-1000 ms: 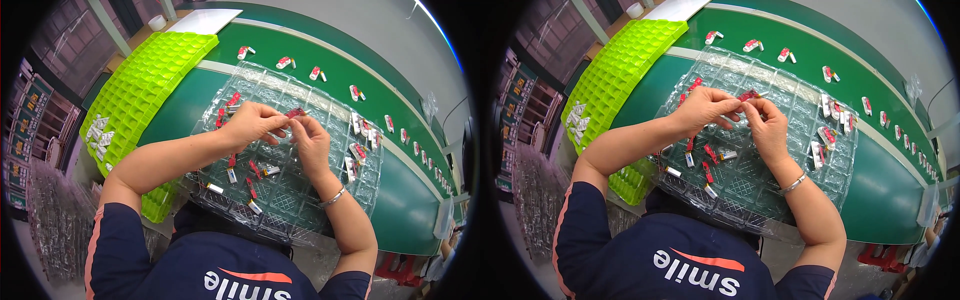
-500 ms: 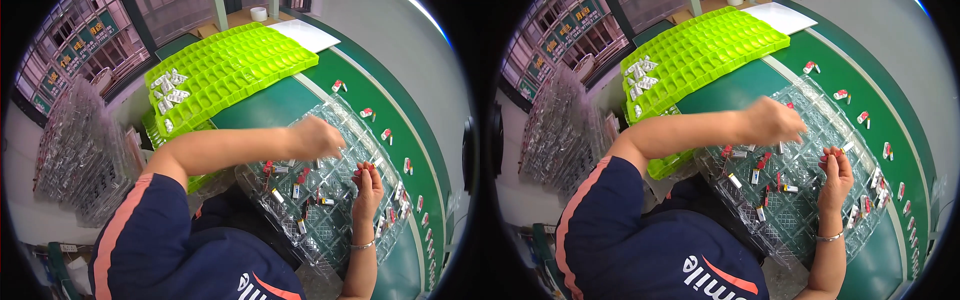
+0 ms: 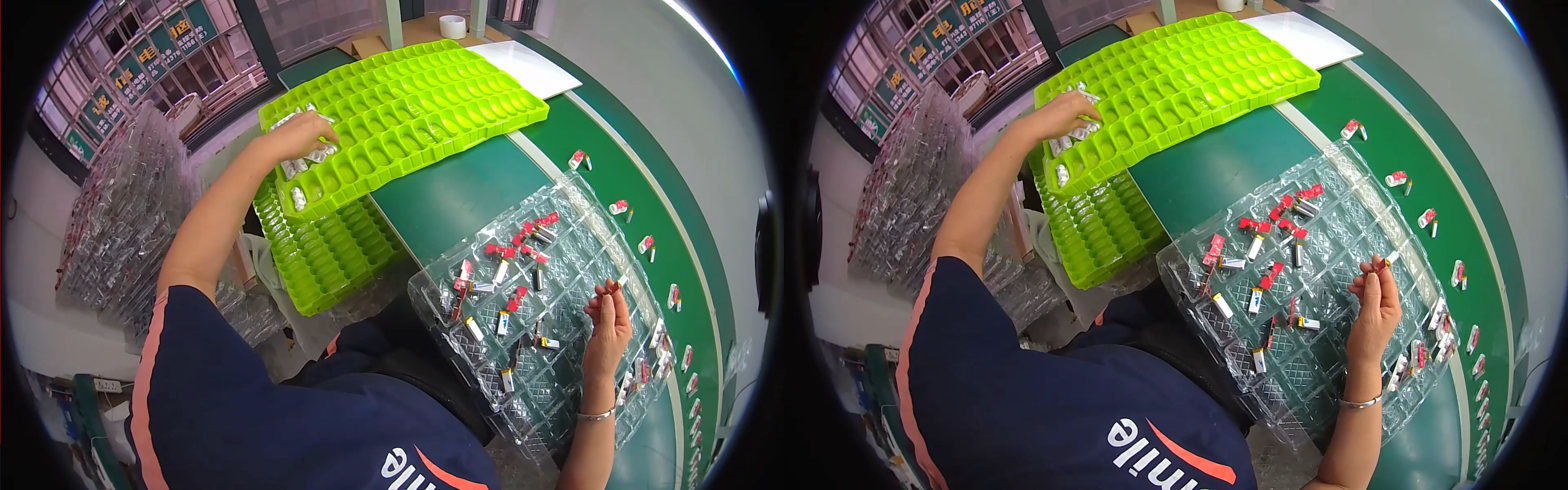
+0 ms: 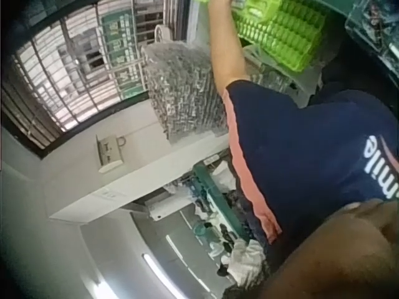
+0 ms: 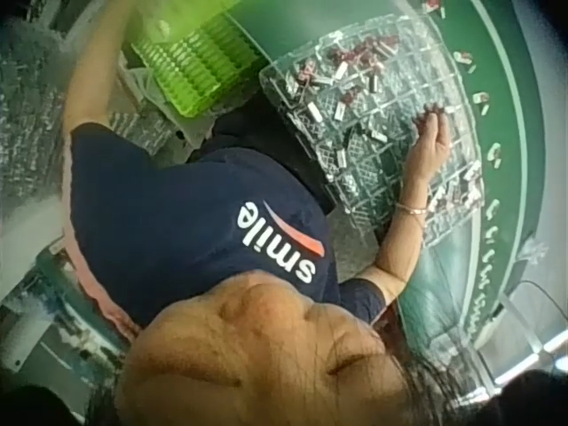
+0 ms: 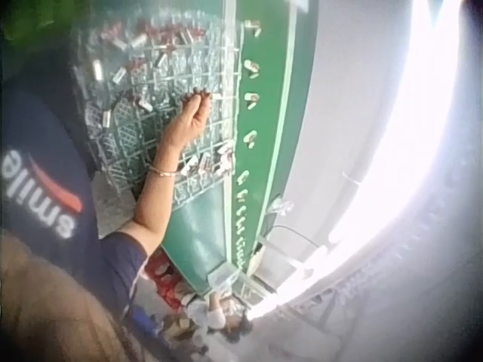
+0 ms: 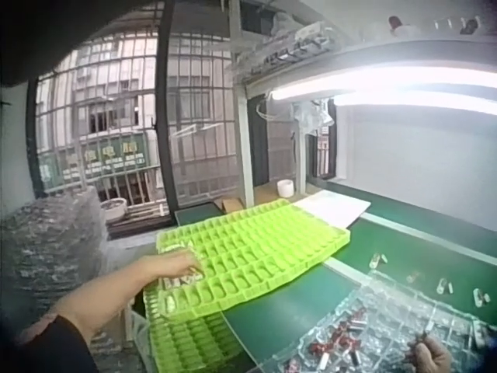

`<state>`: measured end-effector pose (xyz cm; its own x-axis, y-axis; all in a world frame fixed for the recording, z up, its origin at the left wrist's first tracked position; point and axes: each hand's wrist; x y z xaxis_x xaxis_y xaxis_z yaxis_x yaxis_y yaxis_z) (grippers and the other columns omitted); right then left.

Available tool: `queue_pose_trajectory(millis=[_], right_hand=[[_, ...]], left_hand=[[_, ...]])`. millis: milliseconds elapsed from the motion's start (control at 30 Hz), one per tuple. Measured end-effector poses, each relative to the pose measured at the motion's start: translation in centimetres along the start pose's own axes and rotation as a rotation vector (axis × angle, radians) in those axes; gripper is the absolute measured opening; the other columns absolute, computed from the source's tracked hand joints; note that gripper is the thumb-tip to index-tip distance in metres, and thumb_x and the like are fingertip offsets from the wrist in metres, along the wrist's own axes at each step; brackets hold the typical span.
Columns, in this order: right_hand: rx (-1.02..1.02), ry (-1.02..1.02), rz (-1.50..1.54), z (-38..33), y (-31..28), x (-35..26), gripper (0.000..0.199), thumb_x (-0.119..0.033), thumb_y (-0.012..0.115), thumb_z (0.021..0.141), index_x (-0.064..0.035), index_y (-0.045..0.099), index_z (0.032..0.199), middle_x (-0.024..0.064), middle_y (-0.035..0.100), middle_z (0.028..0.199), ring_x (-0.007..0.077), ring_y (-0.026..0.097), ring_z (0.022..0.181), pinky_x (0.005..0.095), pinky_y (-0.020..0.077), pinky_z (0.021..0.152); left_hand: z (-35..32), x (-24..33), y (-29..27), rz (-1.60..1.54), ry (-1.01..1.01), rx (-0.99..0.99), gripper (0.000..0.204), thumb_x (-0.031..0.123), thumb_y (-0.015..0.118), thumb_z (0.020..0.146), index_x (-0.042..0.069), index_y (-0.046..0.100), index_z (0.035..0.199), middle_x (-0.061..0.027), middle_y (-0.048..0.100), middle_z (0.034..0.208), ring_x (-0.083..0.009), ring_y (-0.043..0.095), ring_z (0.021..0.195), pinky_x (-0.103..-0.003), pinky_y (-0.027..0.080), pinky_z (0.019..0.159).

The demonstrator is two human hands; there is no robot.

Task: The person assembles small plastic toy parts by hand at a factory workstation.

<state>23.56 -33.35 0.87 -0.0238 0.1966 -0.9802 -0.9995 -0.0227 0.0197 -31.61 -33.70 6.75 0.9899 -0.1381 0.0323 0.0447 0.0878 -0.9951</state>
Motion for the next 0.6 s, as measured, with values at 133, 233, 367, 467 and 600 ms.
queue_pose_trajectory(millis=[133,233,367,467,600], right_hand=[[-0.005,0.002,-0.006,0.0,-0.2,0.2,0.031,-0.012,0.048,0.091,0.0034,0.05,0.117,0.0083,0.059,0.1,0.0094,0.054,0.079,0.0238,0.048,0.07],[-0.019,-0.002,-0.011,0.0,-0.3,0.2,0.03,-0.014,0.049,0.091,0.0009,0.051,0.118,0.0076,0.059,0.1,0.0086,0.055,0.078,0.0224,0.0478,0.07],[-0.021,0.0,-0.032,0.0,-0.2,0.1,0.031,-0.013,0.048,0.092,0.0034,0.051,0.117,0.0081,0.059,0.1,0.0094,0.054,0.078,0.0236,0.0475,0.069],[-0.018,0.006,-0.033,0.0,-0.2,0.0,0.031,-0.013,0.048,0.092,0.0039,0.05,0.117,0.008,0.059,0.099,0.0095,0.054,0.078,0.0235,0.0474,0.069],[-0.018,0.015,-0.042,0.0,0.0,-0.2,0.03,-0.013,0.048,0.091,0.0044,0.051,0.116,0.0081,0.059,0.098,0.0096,0.054,0.077,0.0232,0.0473,0.068]], left_hand=[[0.3,-0.4,0.3,0.0,-0.047,-0.126,0.022,0.006,0.067,0.067,0.006,0.066,0.089,-0.0119,0.062,0.088,-0.0273,0.058,0.084,-0.037,0.045,0.078],[0.7,-0.3,-0.3,-0.076,-0.051,-0.157,0.019,0.007,0.068,0.066,0.004,0.065,0.085,-0.0114,0.062,0.086,-0.0258,0.059,0.081,-0.035,0.046,0.075],[1.0,-0.3,-0.5,-0.153,-0.104,-0.118,0.014,0.007,0.067,0.068,0.002,0.06,0.079,-0.0095,0.061,0.081,-0.0225,0.059,0.077,-0.032,0.046,0.072],[1.7,0.1,-0.7,-0.315,-0.133,0.088,0.014,0.011,0.065,0.073,0.002,0.06,0.081,-0.0105,0.062,0.082,-0.0203,0.06,0.079,-0.031,0.046,0.07],[3.2,1.7,0.3,-0.897,-0.235,0.139,0.018,0.02,0.058,0.083,0.004,0.053,0.091,-0.0029,0.058,0.086,-0.011,0.056,0.079,-0.027,0.044,0.069]])
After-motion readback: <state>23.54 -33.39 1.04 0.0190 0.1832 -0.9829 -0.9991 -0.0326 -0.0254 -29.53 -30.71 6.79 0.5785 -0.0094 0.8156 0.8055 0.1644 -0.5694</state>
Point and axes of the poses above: each hand's wrist, its own z-axis towards the middle knuckle, its own y-axis out of the palm, x = y × z
